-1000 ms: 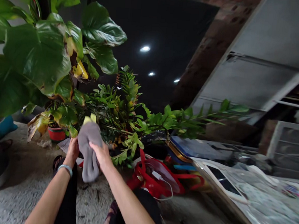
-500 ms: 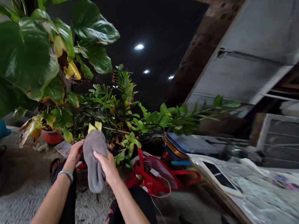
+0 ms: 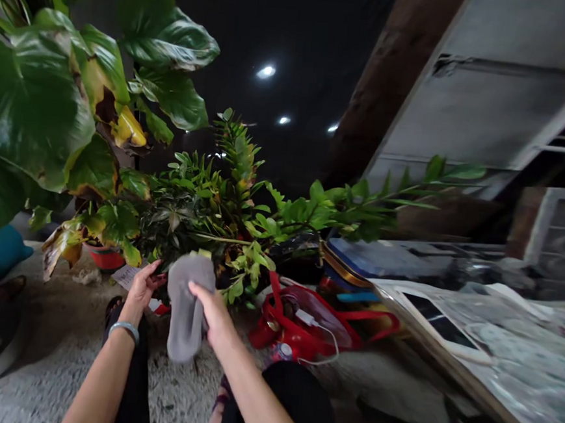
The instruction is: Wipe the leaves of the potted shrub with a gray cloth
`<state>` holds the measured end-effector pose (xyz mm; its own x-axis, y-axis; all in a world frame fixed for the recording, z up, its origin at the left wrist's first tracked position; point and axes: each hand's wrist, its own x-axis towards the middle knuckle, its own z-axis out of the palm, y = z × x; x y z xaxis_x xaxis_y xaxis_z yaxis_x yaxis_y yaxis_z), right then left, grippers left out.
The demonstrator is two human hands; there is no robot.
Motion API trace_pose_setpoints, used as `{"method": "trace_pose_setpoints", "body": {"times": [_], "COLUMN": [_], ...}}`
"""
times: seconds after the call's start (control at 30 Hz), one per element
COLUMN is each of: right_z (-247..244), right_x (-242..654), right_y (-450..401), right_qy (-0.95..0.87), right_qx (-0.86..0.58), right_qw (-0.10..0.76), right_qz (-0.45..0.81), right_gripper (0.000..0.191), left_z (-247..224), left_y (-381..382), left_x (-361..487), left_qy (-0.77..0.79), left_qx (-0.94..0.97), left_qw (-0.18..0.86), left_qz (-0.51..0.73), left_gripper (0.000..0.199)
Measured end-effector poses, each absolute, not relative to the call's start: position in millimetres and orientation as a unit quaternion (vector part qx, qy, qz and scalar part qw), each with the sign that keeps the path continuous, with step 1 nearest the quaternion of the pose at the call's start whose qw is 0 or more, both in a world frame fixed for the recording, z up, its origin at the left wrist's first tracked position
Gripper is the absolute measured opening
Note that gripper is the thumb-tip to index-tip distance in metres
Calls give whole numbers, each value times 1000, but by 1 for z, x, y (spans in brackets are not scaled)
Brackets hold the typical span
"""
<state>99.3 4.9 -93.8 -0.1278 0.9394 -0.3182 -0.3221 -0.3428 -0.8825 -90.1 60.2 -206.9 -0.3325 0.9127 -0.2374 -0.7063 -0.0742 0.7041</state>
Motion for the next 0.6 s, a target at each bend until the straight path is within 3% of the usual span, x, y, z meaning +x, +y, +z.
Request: {"method": "trace_pose_setpoints", "body": {"times": [0.1, 0.27, 0.33, 0.5, 0.6], "right_z": [-95, -34, -32, -93, -96], "right_x": [107, 121, 122, 112, 102], "right_y": [-22, 21, 50, 32, -21], "right_qy": [-353, -460, -443, -305, -364], "right_qx": [-455, -424, -422, -489, -464], "right_qw": [446, 613, 627, 496, 441], "right_qz": [685, 482, 482, 650, 676], "right_gripper": [38, 46, 44, 39, 33], "left_z": [-208, -201, -196, -191, -195], "left_y": [61, 55, 52, 50, 49], "left_x": [-94, -92, -90, -90, -93], "left_qy": [382, 391, 407, 437, 437], "left_qx": [104, 107, 118, 130, 140], "left_qw": [561, 553, 554, 546, 540], "left_qz": [727, 728, 716, 703, 705], "left_gripper": [24, 29, 29, 27, 25]}}
